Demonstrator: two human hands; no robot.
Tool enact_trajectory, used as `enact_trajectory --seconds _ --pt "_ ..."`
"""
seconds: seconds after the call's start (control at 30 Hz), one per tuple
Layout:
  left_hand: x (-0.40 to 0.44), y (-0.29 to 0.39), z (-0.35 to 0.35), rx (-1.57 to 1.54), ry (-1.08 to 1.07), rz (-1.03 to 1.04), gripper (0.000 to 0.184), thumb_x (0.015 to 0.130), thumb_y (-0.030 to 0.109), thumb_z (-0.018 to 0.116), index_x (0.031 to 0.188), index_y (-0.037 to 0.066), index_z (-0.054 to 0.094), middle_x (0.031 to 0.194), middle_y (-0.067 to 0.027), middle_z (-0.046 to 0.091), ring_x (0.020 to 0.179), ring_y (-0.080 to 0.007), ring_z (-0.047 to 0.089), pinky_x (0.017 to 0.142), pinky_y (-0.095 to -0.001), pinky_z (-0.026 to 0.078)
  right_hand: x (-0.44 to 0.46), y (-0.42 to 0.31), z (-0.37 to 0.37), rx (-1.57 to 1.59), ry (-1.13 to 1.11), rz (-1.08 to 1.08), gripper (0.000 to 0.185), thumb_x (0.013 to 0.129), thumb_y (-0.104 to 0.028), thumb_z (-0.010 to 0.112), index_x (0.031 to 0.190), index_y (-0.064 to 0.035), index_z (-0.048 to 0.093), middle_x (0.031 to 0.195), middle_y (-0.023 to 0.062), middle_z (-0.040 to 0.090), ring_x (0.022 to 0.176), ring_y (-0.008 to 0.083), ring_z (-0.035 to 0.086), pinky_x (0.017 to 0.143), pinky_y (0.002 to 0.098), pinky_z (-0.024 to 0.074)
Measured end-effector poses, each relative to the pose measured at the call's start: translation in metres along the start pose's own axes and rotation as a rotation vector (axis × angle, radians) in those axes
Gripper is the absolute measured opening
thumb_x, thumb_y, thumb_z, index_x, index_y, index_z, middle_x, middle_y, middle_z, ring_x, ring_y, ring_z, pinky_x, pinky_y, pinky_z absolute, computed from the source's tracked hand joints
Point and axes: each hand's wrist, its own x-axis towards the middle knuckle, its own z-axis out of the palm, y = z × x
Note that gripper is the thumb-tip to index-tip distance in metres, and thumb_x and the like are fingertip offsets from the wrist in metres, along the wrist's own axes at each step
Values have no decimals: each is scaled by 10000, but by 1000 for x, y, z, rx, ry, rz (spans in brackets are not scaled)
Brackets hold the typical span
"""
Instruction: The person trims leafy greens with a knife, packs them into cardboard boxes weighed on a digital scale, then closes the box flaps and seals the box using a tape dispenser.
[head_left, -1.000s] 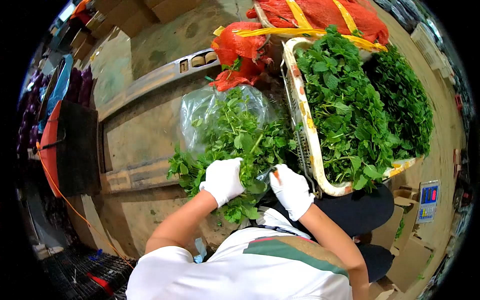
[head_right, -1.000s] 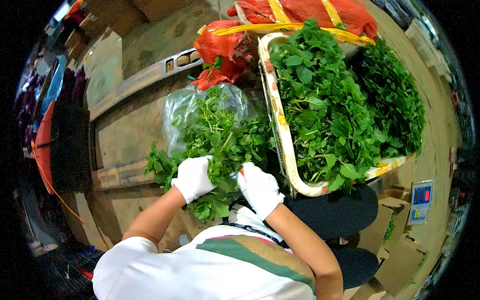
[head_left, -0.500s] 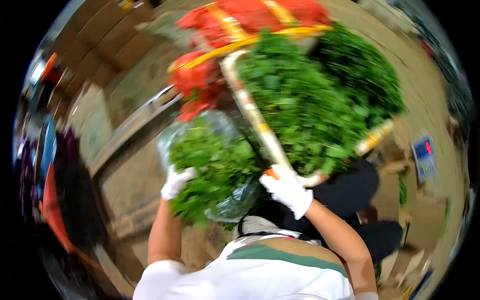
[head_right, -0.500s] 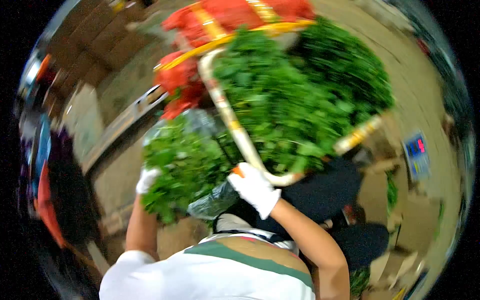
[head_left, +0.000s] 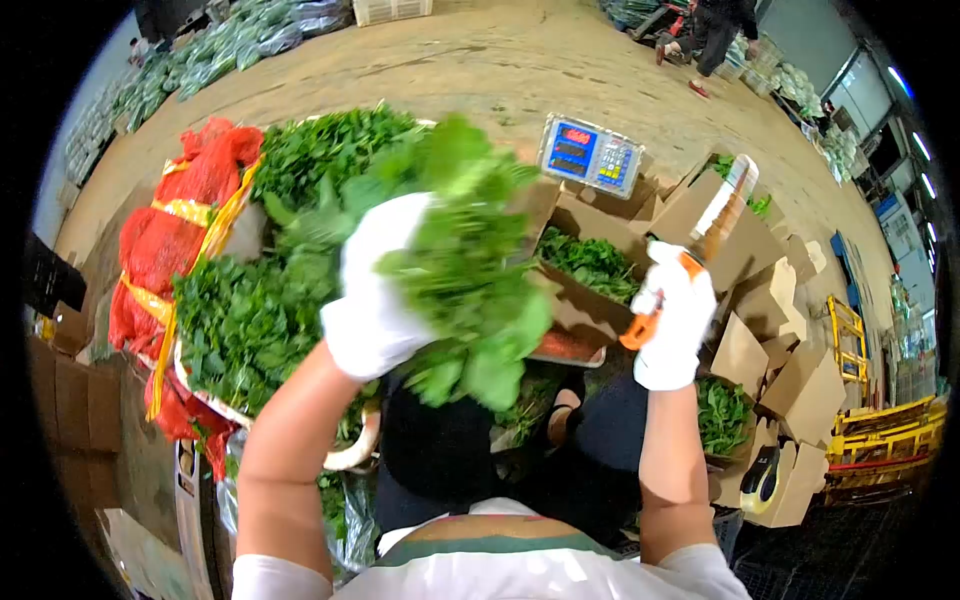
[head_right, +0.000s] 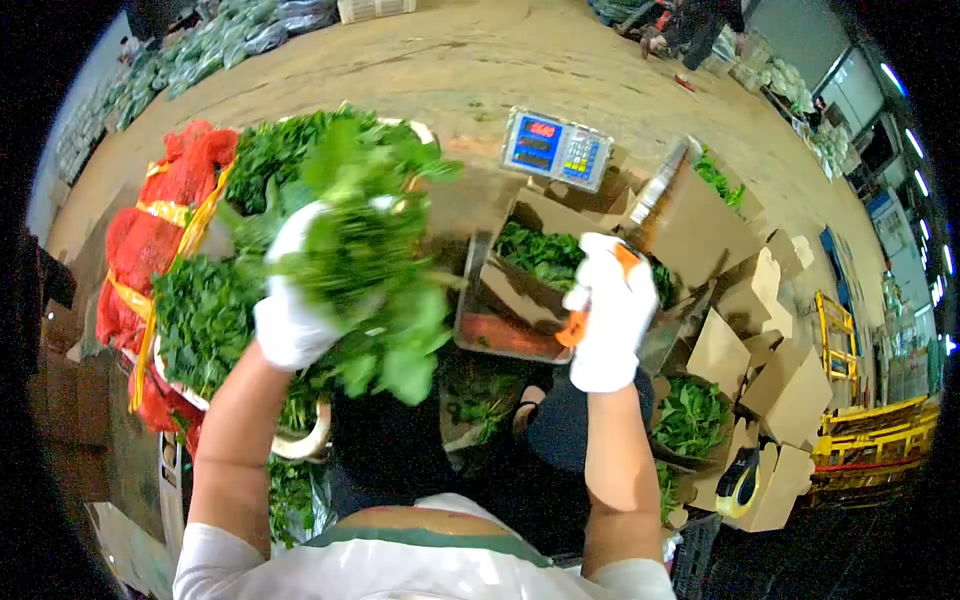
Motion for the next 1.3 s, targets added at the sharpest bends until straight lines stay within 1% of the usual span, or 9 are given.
enact_trajectory --seconds 0.1,0.3,0.43,0.57,0.77,0.87,0.9,1.1,1.3 --pt "44 -25 94 354 125 361 586 524 121 689 1065 2 497 842 -142 558 768 -316 546 725 -388 439 20 6 -44 65 202 -24 107 826 -84 528 904 -16 553 565 -22 429 443 54 390 388 197 343" --pt "59 -68 258 503 -131 407 352 726 78 491 1074 23 490 1026 -107 549 897 -254 526 852 -409 405 31 2 -79 61 289 -8 132 832 -66 495 938 2 537 545 -16 413 416 57 370 392 197 346" --pt "24 -95 320 623 -543 269 410 775 91 437 1179 22 430 1133 -137 505 992 -271 494 952 -419 334 32 -4 -73 54 346 52 121 840 -40 479 940 -13 541 552 -16 432 405 54 380 373 186 326" --pt "9 -124 346 235 -1414 -267 1017 541 191 762 1350 -2 177 1256 -219 403 1149 -352 405 978 -384 329 34 -3 -70 52 339 111 154 843 -31 448 973 5 522 549 -9 429 396 54 375 378 186 330" --pt "27 -125 345 275 -1406 -165 991 571 222 769 1355 28 194 1239 -163 443 1116 -316 452 924 -373 390 34 -5 -72 79 321 190 157 827 -30 449 962 9 520 545 2 434 389 70 384 368 195 327" --pt "53 -104 315 498 -1376 214 395 814 199 544 1164 26 483 1091 -161 545 925 -322 560 815 -392 449 32 -7 -77 137 336 226 166 803 6 455 960 19 507 582 14 454 400 78 397 373 207 340" --pt "63 -94 303 477 -1312 55 344 906 250 358 1047 9 560 1014 -177 579 887 -335 569 786 -415 450 31 -8 -80 192 320 227 171 800 29 461 963 24 513 612 29 471 419 87 413 387 221 356" --pt "38 -131 331 327 -1490 -602 526 918 397 246 1018 6 583 1059 -145 590 970 -315 551 872 -409 402 32 -7 -76 275 250 321 194 786 33 452 970 21 514 630 49 496 423 105 444 378 232 375" --pt "-3 -160 381 377 -1703 -507 442 912 327 247 1185 92 504 1196 -107 524 1081 -283 504 913 -387 371 40 -1 -60 214 311 310 191 778 15 459 965 22 501 585 35 466 407 100 425 382 233 378"
